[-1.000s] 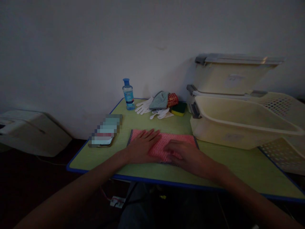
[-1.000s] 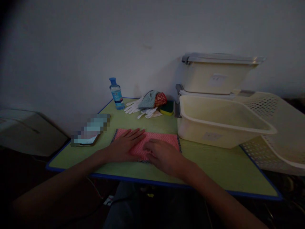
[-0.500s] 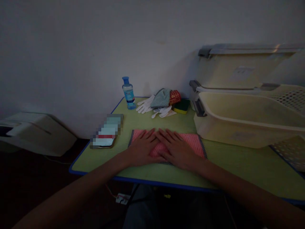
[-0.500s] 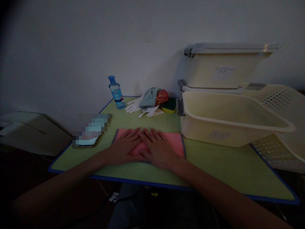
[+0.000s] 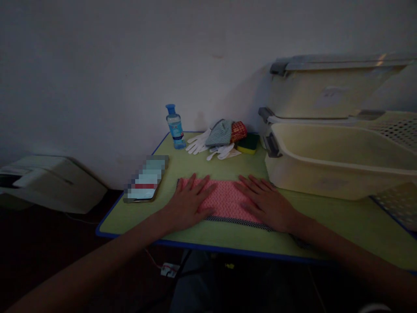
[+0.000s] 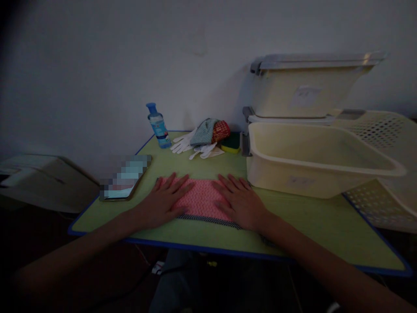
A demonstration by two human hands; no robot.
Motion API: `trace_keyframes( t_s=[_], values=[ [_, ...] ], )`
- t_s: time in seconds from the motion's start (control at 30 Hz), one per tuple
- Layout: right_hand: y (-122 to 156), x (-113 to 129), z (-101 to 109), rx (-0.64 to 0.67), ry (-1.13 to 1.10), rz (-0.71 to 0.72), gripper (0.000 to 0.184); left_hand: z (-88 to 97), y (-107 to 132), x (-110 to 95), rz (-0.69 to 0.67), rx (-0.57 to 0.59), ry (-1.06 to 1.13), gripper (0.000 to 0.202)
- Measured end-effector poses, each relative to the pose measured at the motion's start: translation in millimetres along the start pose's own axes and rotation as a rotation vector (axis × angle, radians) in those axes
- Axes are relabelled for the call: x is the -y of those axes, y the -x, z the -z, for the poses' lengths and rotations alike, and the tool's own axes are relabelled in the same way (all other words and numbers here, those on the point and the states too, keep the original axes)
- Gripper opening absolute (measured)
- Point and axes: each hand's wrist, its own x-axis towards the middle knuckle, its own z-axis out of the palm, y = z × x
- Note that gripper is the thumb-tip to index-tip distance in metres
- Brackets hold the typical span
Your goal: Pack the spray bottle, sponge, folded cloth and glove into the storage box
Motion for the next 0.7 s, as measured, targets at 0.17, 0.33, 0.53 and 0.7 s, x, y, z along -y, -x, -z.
trace_keyframes(
  t_s=[0.17,0.33,0.53,0.7],
  values=[
    [10,-5,0,-0.031,0.010,0.033,0.054,2.0,-1,3,-0.025,0.025,-0.004,0.065],
    [21,-8,0,-0.035,0.008,0.068,0.054,3.1,-4,9,-0.075,0.044,-0.021,0.066],
    [37,-13,3,-0.018,-0.024,0.097,0.054,7.7,-12,16,-0.137,0.076,-0.044,0.066],
    [51,-12,7,0.017,-0.053,0.087,0.051,12.1,-24,24,-0.184,0.112,-0.055,0.065]
  ],
)
